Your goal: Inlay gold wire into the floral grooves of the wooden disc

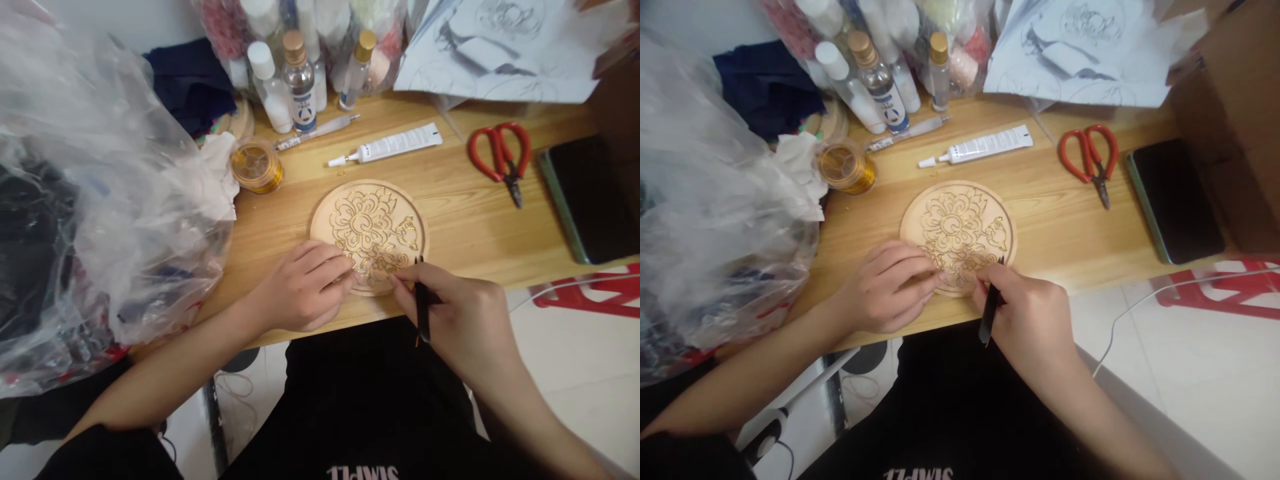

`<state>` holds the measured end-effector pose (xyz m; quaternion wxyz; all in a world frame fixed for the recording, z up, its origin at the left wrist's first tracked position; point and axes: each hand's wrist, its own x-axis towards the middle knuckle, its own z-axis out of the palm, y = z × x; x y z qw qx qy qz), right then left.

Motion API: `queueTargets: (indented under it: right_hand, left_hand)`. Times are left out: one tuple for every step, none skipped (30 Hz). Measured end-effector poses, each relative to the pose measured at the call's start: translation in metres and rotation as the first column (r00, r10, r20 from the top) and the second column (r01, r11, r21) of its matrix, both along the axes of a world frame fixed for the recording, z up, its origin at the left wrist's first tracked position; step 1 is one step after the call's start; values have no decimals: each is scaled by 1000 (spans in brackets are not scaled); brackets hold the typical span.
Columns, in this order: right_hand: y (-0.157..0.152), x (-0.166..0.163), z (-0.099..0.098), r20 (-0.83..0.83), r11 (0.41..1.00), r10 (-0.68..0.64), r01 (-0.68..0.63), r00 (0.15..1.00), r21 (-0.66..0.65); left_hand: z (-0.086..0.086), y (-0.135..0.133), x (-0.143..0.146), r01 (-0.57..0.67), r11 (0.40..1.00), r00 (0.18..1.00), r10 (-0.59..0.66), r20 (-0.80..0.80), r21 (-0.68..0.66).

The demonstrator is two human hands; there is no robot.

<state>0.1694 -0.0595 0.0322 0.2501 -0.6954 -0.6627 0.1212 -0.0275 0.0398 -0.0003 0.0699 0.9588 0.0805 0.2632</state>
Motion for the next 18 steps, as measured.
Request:
queueTargets:
  right_hand:
    - [0,0,0,-1,1000,0,0,1000,7]
    - [-1,0,1,-1,1000,-3,3,1000,14]
    - [-1,-1,1,2,1000,-5,5,1000,18]
    - [-1,-1,1,7,1000,-8,8,1000,22]
    - [-1,-1,0,13,1000,-12,12,1000,22]
    - [-1,-1,0,18,1000,-16,16,1000,15]
    - [0,-1,-1,21,1000,-20,20,1000,4]
    - [0,-2,-1,23,1000,-23,23,999,-9]
    - [0,-2,-2,22,999,-27,27,999,-22]
    - [0,-2,-3,20,999,-33,34,999,-34]
    - [1,-2,-3,17,998,-39,40,999,-43]
    - [1,-2,-4,16,998,-46,46,999,-49]
    - [0,-2,-4,16,997,-54,55,998,-54]
    - [0,-3,-4,16,996,-60,61,998,-60]
    - [0,-3,-5,16,996,-64,65,998,-67]
    - [0,-3,-5,18,995,-65,66,998,-72]
    - [-1,-3,-4,18,995,-64,65,998,-75]
    - [-1,-4,-4,20,995,-63,65,998,-75]
  left_hand:
    - [0,0,0,-5,1000,1000,5,7,-3]
    - [0,0,0,-9,1000,1000,10,12,-7]
    - [0,0,0,-11,1000,1000,11,19,-10]
    - [-1,0,0,-11,1000,1000,12,27,-14]
    - [-1,0,0,-10,1000,999,11,31,-18]
    - [-1,0,0,-9,1000,999,10,34,-22]
    - [-2,1,0,-10,1000,999,10,38,-25]
    - [-2,1,0,-12,1000,999,13,44,-28]
    - [-2,1,0,-17,999,999,19,45,-29]
    - [-3,1,0,-24,999,999,25,42,-29]
    - [-3,1,0,-31,999,999,32,36,-28]
    - [-3,1,0,-39,999,999,39,26,-27]
    - [-3,1,0,-45,999,999,45,14,-25]
    - [-3,1,0,-49,999,999,49,2,-23]
    - [-3,1,0,-51,998,999,51,-6,-22]
    - [-3,1,0,-53,998,999,53,-5,-22]
    - [-3,1,1,-53,998,999,53,-2,-23]
    - [-3,1,1,-53,998,999,53,3,-24]
